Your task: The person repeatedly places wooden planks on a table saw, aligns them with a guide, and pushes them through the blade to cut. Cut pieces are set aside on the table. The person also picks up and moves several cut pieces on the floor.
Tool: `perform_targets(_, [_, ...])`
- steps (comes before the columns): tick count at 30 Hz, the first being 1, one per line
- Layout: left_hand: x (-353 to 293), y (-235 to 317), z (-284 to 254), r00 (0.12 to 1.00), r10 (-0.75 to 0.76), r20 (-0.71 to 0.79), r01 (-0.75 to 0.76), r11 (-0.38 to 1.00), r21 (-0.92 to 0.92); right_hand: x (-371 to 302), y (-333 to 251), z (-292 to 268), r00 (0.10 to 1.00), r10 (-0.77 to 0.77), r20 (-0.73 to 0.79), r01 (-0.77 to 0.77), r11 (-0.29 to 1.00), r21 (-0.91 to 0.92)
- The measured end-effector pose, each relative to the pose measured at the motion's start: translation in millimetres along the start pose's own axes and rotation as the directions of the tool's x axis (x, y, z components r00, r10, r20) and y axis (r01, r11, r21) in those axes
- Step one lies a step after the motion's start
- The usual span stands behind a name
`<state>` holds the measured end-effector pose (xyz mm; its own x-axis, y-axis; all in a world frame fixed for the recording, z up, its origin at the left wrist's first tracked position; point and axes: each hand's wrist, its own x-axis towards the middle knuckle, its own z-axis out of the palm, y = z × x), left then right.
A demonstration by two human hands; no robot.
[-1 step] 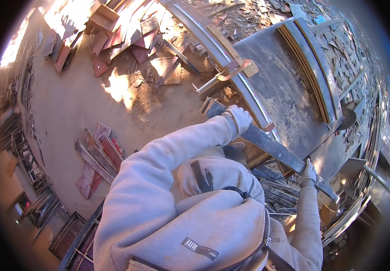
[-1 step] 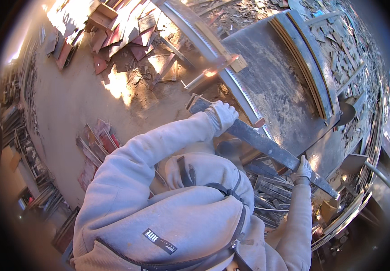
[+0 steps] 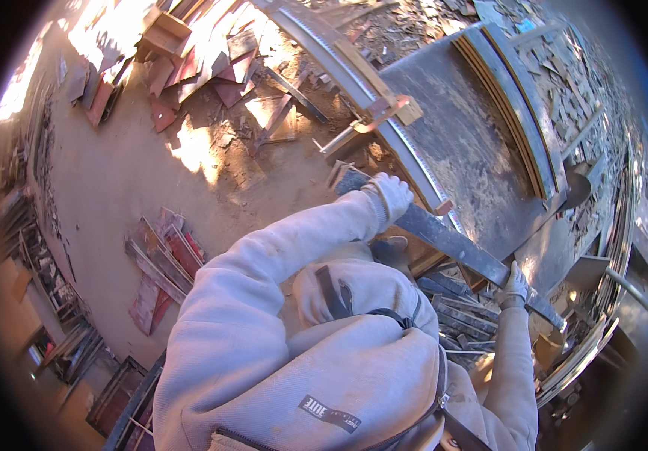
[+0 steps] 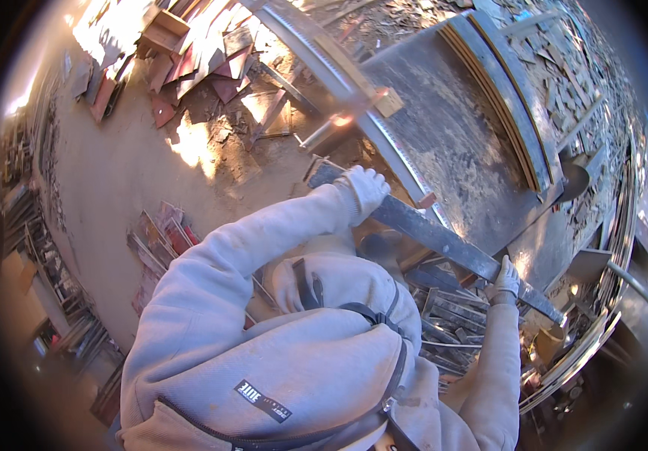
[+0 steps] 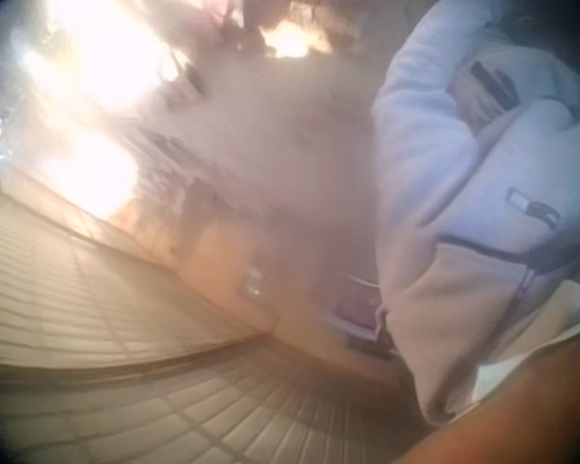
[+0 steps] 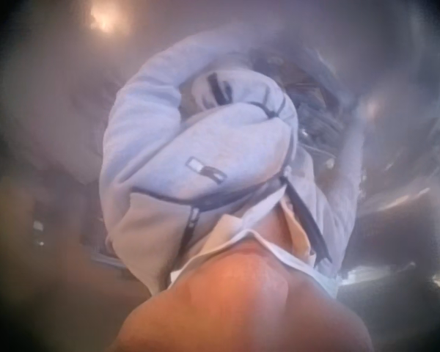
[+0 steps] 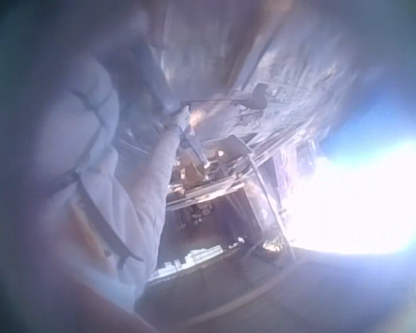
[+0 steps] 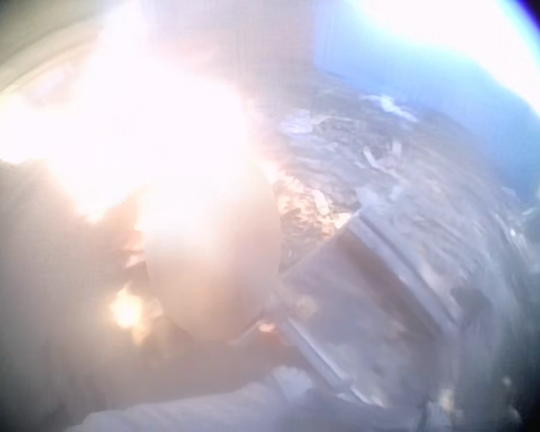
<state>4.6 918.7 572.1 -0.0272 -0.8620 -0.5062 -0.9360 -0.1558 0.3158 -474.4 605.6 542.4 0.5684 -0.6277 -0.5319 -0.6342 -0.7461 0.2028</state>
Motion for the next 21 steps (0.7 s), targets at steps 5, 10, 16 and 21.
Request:
perform_targets(5, [-2.5, -2.6, 15.5, 0.964, 0.119, -0.239, -0.101, 0.991, 0.086, -4.0, 57.1, 11.7, 0.997, 0.015, 0.078, -0.008, 0.996, -0.088])
perform_targets(10, [4.9, 6.0, -3.0, 0.984, 0.080, -0.161, -0.044, 0.975, 0.216, 2.0, 100.1, 47.1, 0.916, -0.311, -0.253, 0.342, 0.935, 0.092])
perform_targets(16, [-4.9, 29.8, -38.6, 0.969, 0.080, -0.235, -0.029, 0.977, 0.210, -12.6, 140.5, 80.3, 0.858, -0.213, -0.467, 0.354, 0.905, 0.237])
perform_targets(21, [6.4, 36.0, -79.4, 0.916, 0.207, -0.343, -0.102, 0.948, 0.301, -6.6, 167.8, 73.8, 0.936, -0.177, -0.304, 0.258, 0.933, 0.252])
